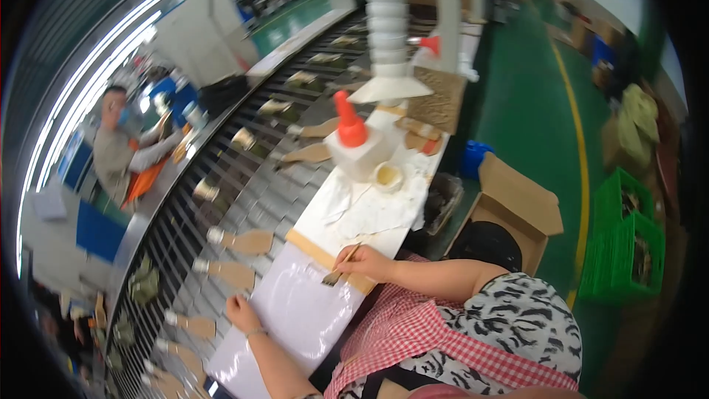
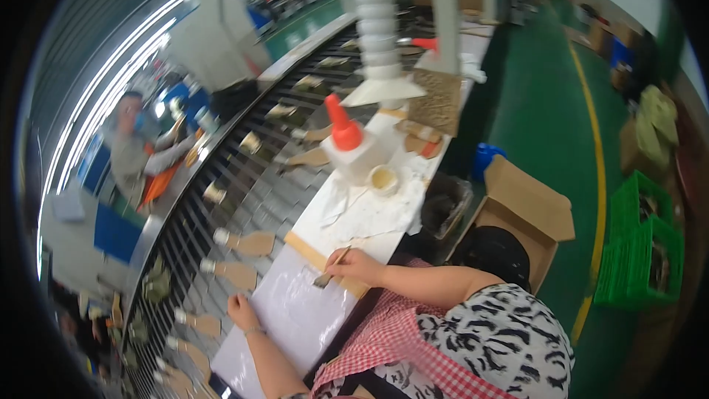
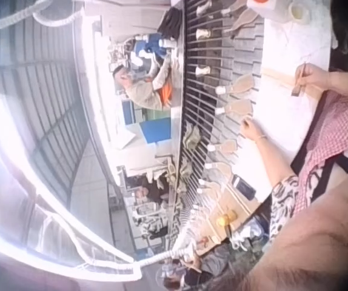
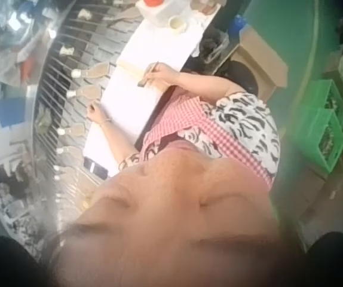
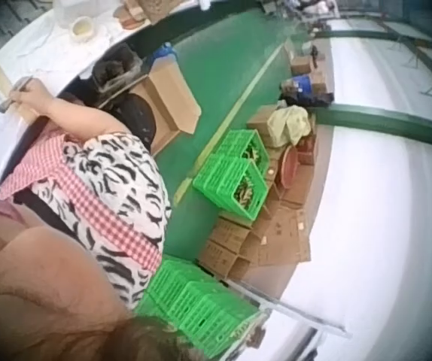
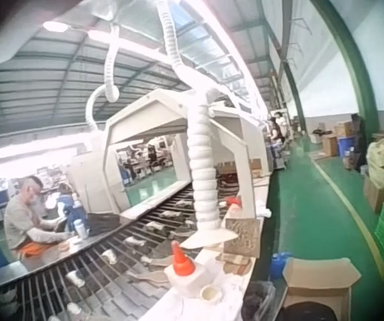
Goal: Apply glue to shoe outsoles and place them on a conveyor belt.
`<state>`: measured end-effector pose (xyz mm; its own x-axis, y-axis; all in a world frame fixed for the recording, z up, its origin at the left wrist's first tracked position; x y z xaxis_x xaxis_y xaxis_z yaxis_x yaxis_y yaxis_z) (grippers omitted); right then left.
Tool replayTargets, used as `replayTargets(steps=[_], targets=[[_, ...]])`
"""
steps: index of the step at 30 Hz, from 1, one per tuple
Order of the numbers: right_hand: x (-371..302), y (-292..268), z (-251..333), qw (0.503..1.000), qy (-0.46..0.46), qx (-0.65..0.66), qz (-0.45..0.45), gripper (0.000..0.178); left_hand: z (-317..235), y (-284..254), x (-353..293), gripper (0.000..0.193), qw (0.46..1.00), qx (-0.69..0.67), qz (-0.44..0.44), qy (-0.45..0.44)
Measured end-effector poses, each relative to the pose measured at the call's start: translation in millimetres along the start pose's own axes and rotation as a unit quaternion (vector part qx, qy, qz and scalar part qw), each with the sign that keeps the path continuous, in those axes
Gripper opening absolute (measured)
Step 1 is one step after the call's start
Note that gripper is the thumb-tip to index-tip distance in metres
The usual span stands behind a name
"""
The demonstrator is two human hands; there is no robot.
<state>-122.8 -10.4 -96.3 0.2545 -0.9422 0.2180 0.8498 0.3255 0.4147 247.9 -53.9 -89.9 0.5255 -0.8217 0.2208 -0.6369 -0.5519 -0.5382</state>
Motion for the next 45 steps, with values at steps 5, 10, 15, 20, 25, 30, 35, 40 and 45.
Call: replayTargets(steps=[5,10,15,20,25,30,35,40,45], targets=[[-4,-1,7,1.0,0.01,-0.004,0.002,0.011,3,5,5,0.016,0.999,0.044,-0.02,-0.003],[-4,-3,5,1.0,0.008,-0.002,-0.023,0.01,-8,-1,-3,0.02,0.996,0.055,-0.032,-0.057],[-4,-1,4,0.999,0.019,0.03,-0.022,0.009,-20,-7,-10,0.02,0.994,0.063,-0.026,-0.09],[-4,1,8,0.999,0.015,0.025,-0.016,0.009,-19,-6,-10,0.02,0.993,0.072,-0.022,-0.088],[-5,-1,8,0.999,0.013,0.039,-0.024,0.01,-20,-5,-10,0.017,0.995,0.063,-0.022,-0.08],[-3,4,7,0.999,0.014,0.039,-0.019,0.009,-14,-11,-10,0.017,0.996,0.059,-0.028,-0.069],[-4,3,11,0.999,-0.003,0.04,-0.028,0.008,-23,-9,-9,0.017,0.995,0.065,-0.019,-0.072],[-5,-2,10,1.0,0.013,-0.016,-0.01,0.01,-4,2,-4,0.018,0.998,0.05,-0.03,-0.032],[-3,1,2,1.0,0.006,0.013,-0.005,0.013,6,-10,-5,0.018,0.999,0.037,-0.001,-0.03]])
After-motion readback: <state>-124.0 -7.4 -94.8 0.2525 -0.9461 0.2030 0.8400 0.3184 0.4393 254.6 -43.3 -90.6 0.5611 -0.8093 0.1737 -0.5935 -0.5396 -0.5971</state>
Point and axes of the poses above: each hand's wrist, its own x-axis towards the middle knuckle, its own y-axis out of the palm, z = x × y, the point moved 4 cm from there along x, towards the middle knuckle, and after that the axes turned 11 degrees about -y, right-handed, at the moved point
